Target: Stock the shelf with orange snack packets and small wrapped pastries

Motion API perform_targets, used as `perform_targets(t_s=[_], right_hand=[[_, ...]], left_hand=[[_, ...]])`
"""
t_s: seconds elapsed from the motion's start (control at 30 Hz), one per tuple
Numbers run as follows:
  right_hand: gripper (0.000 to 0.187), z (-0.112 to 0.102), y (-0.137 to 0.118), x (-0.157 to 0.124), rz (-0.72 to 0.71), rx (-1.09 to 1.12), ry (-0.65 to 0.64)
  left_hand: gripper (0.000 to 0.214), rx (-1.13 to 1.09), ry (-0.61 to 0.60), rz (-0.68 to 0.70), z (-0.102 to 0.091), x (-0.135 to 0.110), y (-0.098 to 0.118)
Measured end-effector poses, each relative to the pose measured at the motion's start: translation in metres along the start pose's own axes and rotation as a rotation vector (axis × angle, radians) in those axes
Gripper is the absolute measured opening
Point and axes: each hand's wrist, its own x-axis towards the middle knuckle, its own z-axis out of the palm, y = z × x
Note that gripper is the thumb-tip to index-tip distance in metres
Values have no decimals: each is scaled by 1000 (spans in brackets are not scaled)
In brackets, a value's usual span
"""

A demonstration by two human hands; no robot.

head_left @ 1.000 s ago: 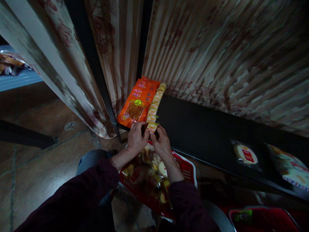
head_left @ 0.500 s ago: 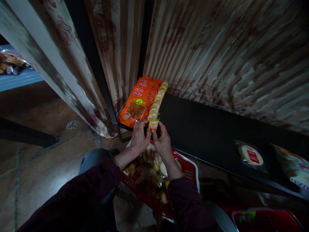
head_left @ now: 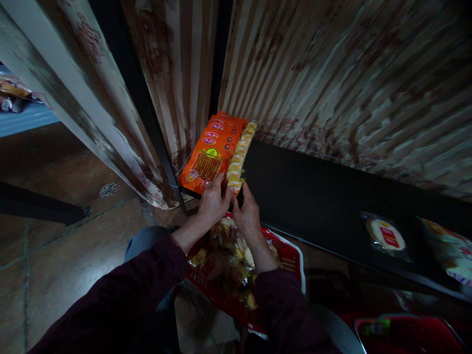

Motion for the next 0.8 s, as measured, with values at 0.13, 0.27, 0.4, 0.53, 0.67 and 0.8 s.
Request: perform_targets(t_s=[0.13,0.27,0.4,0.53,0.67,0.8], right_hand=[[52,0,2,-1,-39,-38,6],[52,-1,3,-1,-50,-147,5],[52,-3,2,-1,-28,-199,-17],[51,-2,3,-1,-26,-168,4],[50,-1,2,-1,-24,-172,31],[48,-1,-1,-1,-34,-174,56]], left_hand=[[45,69,9,22,2,4,5],[48,137,-32,-19,0,9,12],[49,225,-60,-49,-1,10,19],[52,317,-69,-97,-1,10,26],[52,347,-71,-85,1,11,30],[53,349,-54,-76,4,11,30]])
